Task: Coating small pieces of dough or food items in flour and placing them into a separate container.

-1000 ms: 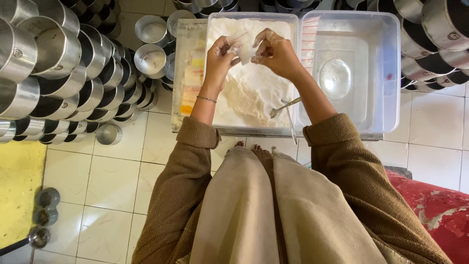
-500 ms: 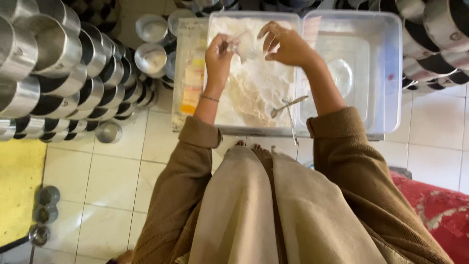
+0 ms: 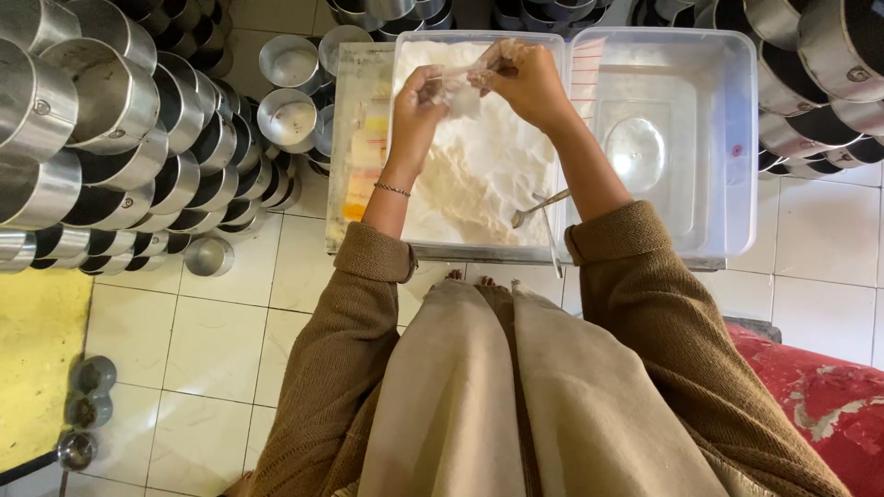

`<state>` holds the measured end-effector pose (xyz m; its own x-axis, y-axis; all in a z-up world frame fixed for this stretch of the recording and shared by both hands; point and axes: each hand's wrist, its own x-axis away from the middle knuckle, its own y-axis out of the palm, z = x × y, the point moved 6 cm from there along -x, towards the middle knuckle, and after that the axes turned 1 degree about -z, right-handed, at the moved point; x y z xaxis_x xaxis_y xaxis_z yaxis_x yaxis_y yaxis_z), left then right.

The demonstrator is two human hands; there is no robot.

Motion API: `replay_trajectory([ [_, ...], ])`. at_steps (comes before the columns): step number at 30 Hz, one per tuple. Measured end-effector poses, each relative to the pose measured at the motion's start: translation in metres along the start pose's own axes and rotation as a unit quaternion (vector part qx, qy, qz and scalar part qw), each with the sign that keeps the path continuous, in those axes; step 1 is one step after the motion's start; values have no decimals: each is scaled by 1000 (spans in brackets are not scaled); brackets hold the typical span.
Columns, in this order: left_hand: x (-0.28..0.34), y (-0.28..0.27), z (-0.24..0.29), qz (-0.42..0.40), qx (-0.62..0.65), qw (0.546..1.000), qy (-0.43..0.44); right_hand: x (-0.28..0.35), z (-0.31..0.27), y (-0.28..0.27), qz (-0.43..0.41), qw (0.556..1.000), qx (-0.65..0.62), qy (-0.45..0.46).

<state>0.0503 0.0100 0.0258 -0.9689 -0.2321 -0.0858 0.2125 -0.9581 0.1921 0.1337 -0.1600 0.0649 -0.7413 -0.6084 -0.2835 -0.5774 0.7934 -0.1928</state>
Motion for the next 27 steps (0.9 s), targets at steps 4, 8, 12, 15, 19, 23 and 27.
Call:
replay_trajectory([
  [4, 0, -3, -36, -38, -6, 998, -40, 2, -8, -5, 37, 997, -47, -39],
  [8, -7, -12, -64, -68, -25, 997, -5, 4, -2, -6, 19, 999, -26, -24],
  [12, -3, -21, -72, -78, -57, 994, -49, 5, -1, -17, 47, 999, -8, 6],
  [15, 7, -7, -26, -94, -76, 992, -42, 9, 1, -14, 5, 1000, -19, -10],
  [19, 4, 2, -10, -111, -39, 993, -11, 13, -7, 0, -26, 999, 20, 0],
  [23, -5, 3, -25, -85, -28, 996, 12, 18, -7, 6, 0, 999, 39, 13],
  [27, -8, 1, -29, -54, -11, 997, 47, 23, 0, 11, 37, 999, 1, 15],
])
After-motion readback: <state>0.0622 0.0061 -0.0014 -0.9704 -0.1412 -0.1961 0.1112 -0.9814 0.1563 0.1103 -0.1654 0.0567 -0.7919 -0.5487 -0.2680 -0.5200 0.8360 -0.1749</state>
